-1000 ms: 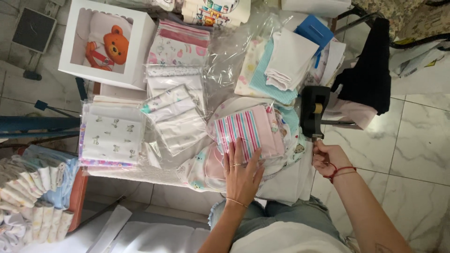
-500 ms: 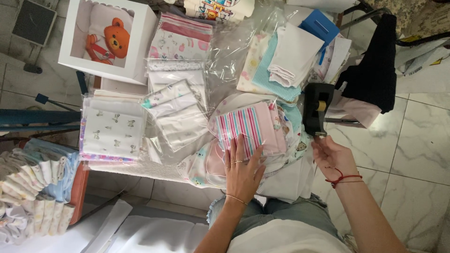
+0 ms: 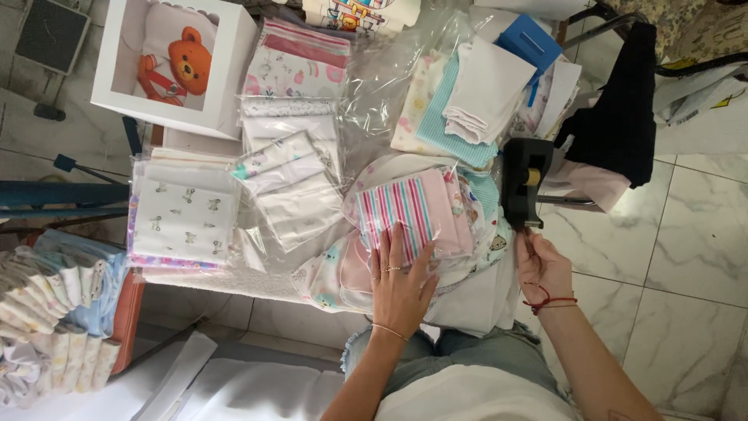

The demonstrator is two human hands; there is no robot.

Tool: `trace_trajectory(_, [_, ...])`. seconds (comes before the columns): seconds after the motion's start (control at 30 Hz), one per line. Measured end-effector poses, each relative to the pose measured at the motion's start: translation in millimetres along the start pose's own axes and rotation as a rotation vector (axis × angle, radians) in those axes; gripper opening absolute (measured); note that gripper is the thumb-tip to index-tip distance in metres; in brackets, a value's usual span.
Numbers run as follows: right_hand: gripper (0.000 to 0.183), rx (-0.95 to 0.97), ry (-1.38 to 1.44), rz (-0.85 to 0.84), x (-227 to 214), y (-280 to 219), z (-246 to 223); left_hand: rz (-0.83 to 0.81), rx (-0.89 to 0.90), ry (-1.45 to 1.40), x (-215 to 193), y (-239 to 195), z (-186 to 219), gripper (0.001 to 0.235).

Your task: Packaging baby clothes and bibs into plastic bags and sealing them with tape

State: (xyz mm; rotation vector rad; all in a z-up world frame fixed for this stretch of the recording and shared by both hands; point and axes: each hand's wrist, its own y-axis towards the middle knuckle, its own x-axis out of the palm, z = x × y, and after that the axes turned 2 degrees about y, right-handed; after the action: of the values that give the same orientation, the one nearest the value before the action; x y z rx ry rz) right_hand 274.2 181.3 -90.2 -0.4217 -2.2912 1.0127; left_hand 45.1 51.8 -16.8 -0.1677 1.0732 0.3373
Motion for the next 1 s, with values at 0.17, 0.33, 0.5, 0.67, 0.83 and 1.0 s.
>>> trace_trajectory(0.17, [0.021, -0.011, 0.01, 0.0, 11.2, -9.7, 0.7, 0.011, 0.011, 0.013, 1.3, 0.1, -0.5, 0.052])
trace_trajectory(0.33, [0.019, -0.001, -0.008, -0.004, 11.9, 0.2, -2.3, 0.023, 0.024, 0.028, 0.7, -0.3, -0.8, 0.054])
trace_trajectory(0.5, [0.015, 0.165, -0.279, 0.053, 5.3, 20.4, -6.9, 0.003, 0.024, 0.006, 0.5, -0.2, -1.8, 0.054])
trace_trajectory(0.67, [0.007, 0.207, -0.542, 0.01, -9.1, 27.0, -22.4, 0.012, 0.032, 0.021, 0.9, 0.5, -1.5, 0.055])
trace_trajectory(0.83, [0.012, -0.307, -1.588, 0.061, 107.7, -87.4, -65.1, -0.075, 0.036, -0.04, -19.7, 4.7, 2.0, 0.055])
trace_trajectory(1.0, [0.013, -0.659, -1.835, -0.928, 165.2, -122.2, -49.9, -0.069, 0.023, -0.063, -19.9, 3.2, 0.7, 0.055])
